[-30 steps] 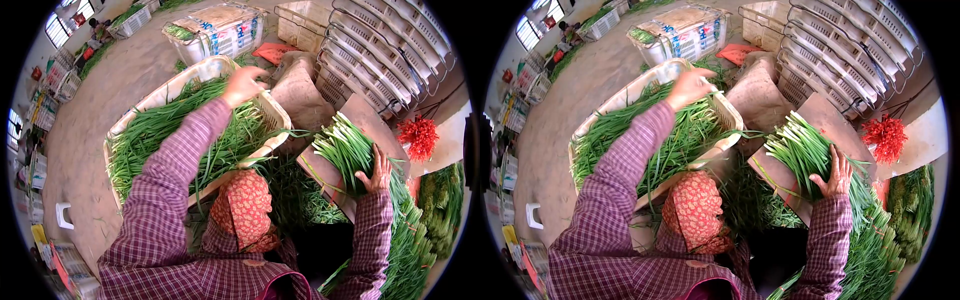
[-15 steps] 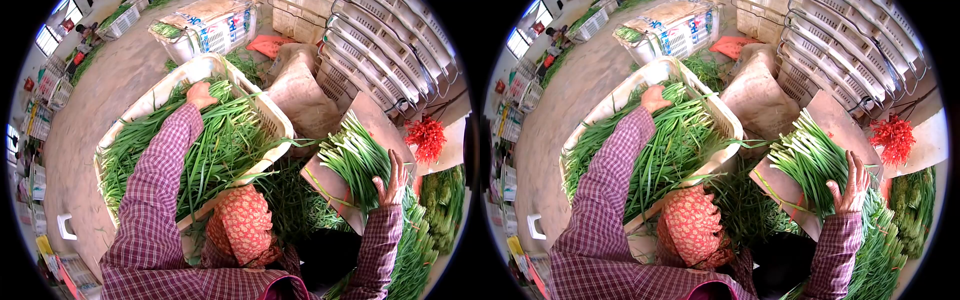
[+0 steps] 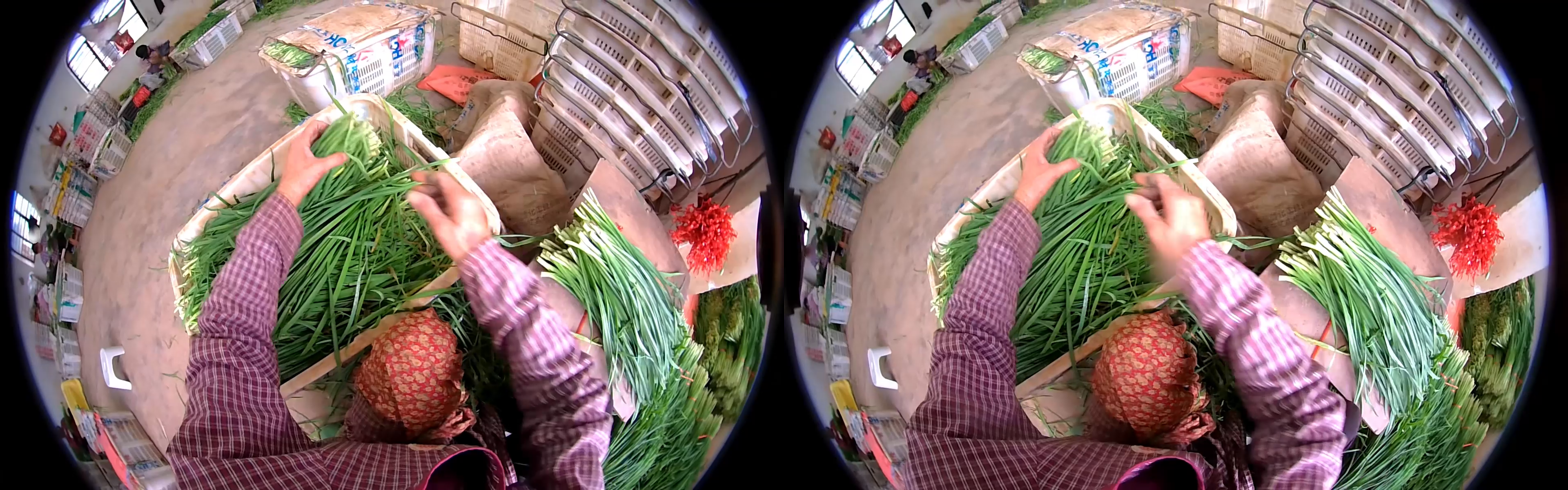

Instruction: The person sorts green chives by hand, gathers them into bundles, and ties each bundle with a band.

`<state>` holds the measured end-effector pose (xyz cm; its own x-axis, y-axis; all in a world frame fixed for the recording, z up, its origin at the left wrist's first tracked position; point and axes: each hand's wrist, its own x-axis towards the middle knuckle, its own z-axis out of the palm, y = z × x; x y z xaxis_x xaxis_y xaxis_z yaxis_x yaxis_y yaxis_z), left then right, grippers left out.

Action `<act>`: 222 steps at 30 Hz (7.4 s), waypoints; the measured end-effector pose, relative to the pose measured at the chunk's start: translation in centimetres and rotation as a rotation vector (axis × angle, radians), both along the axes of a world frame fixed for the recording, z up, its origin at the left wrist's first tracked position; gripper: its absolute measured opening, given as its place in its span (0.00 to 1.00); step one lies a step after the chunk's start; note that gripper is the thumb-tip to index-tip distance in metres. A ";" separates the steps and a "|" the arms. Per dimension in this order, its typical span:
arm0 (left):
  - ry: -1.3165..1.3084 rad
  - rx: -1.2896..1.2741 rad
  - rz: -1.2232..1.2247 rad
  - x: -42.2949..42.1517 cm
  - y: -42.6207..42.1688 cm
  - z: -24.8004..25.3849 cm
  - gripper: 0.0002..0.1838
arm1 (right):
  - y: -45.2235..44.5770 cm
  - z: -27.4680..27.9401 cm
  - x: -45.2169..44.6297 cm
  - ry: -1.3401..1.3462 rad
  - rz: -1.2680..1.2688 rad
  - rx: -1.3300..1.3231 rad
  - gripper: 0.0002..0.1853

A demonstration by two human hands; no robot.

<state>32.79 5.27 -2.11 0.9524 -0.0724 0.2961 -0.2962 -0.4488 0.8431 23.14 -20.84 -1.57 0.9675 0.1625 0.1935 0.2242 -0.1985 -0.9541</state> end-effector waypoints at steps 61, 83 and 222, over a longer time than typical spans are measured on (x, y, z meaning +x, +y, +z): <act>0.679 0.540 -0.294 4.5 -5.1 -1.4 0.30 | 7.4 -11.6 3.9 0.363 -0.504 0.912 0.12; 0.204 -0.453 -0.759 -9.2 -12.2 17.7 0.42 | -12.5 16.8 -9.2 -0.132 -0.146 0.362 0.22; 0.616 -0.594 -0.862 -27.3 -18.6 12.0 0.23 | -6.0 5.3 -24.3 0.202 0.386 0.665 0.24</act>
<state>5.47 -13.33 9.89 0.6516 -0.7585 0.0130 0.2164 0.2022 0.9551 -1.20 -26.87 3.74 0.8930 0.4057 0.1947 -0.0290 0.4837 -0.8748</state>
